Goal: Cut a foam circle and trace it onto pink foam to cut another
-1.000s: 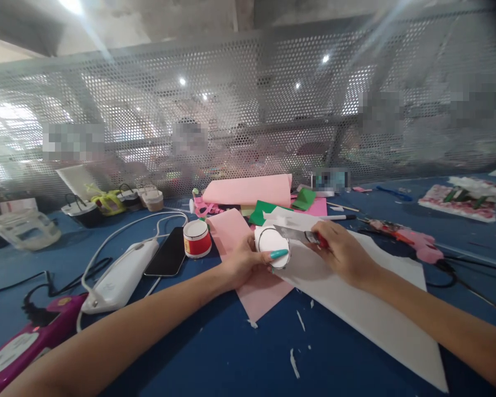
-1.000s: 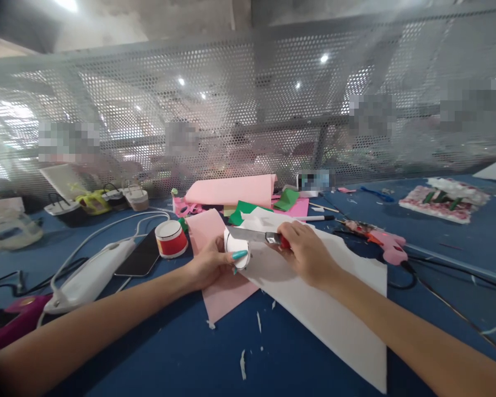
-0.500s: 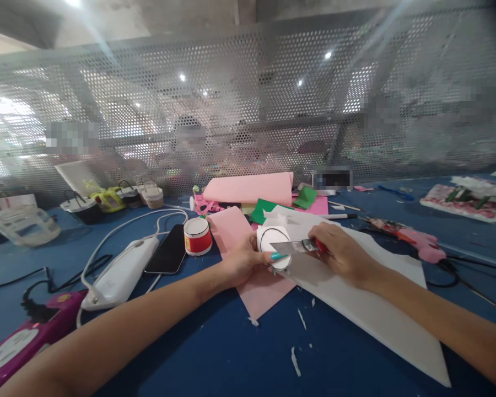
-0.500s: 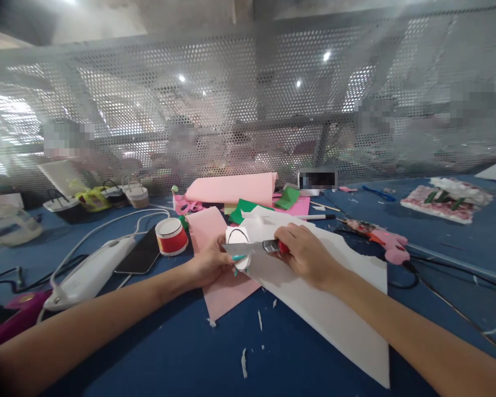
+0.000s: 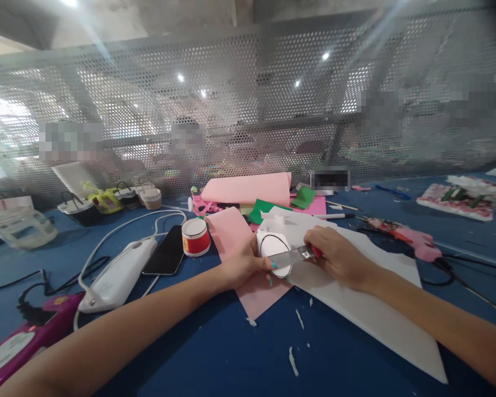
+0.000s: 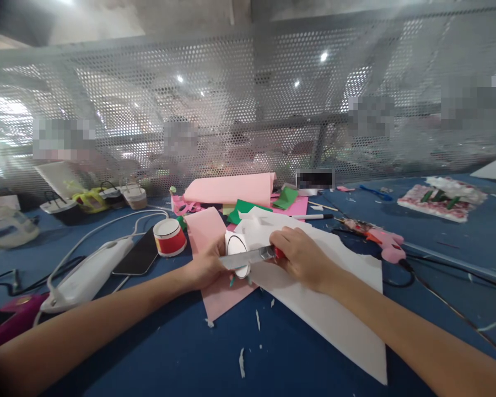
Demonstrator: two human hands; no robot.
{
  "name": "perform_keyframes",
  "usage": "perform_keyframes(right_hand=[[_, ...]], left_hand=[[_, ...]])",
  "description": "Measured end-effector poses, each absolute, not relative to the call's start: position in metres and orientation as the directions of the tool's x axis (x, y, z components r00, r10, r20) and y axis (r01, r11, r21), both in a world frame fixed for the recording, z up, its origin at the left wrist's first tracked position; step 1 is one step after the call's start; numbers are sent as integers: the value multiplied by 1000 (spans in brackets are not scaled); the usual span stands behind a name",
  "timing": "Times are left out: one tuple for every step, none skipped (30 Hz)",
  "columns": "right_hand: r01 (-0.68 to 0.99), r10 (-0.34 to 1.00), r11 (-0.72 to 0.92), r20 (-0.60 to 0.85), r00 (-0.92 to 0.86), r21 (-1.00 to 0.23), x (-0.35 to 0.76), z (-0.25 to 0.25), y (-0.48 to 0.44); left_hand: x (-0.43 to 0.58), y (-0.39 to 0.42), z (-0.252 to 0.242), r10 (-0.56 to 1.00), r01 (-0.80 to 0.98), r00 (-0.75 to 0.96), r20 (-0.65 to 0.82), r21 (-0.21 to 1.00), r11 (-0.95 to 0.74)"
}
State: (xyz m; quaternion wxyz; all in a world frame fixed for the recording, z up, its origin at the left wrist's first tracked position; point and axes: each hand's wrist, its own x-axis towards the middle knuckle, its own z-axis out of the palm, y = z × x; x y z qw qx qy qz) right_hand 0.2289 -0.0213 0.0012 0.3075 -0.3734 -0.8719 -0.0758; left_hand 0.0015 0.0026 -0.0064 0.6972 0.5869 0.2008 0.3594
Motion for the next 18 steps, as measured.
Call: perform_keyframes(right_hand=[[698,602,710,596,-532,-95,228,1,-22],[697,598,711,600,-531,-92,228,1,-22],[695,593,714,603,-533,-87,227,1,-22],[693,588,716,606,-536,-83,227,1,-22],[693,586,717,608,-536,-80,226,1,-22],[693,584,717,609,-537,-76,226,1,-23],[694,583,716,609,-538,-72,226,1,-23],[698,584,713,609,-536,-70,226,1,-23],[701,586,709,610,-534,-68,226,0,-23],[704,586,707,613,-530,-68,226,0,-22],[705,586,705,617,-525,-70,226,-1,-22],[706,587,704,621,-520,-74,226,-1,-22],[705,587,704,625,-515,-80,226,-1,-22],[703,588,706,626,-512,-88,226,-1,-22],[701,593,707,623,-511,-98,227,-1,-22],[699,598,707,618,-509,-108,227,-1,-22],[698,606,706,610,-510,-118,227,0,-22],[700,613,702,609,-503,-129,227,0,-22]], left_hand=[[1,3,-7,735,-263,663,143,963,50],[1,3,-8,736,-267,661,147,963,48],[1,3,-9,738,-276,657,154,960,46],[2,4,-10,741,-286,652,161,957,44],[2,4,-11,741,-293,651,166,955,43],[2,5,-12,740,-295,652,168,954,43],[2,5,-12,737,-292,655,166,955,44],[3,5,-12,734,-285,659,160,958,46],[3,5,-12,734,-276,662,153,960,49],[3,5,-12,736,-269,661,146,962,51],[3,5,-12,739,-269,659,142,962,55],[3,5,-11,739,-276,659,142,959,61],[3,4,-10,736,-290,661,147,955,70],[3,4,-9,732,-309,664,154,948,81],[3,3,-8,725,-326,670,160,940,95],[2,2,-6,717,-337,678,161,935,109],[2,1,-4,712,-340,684,157,932,122],[1,1,-2,710,-333,689,147,934,130]])
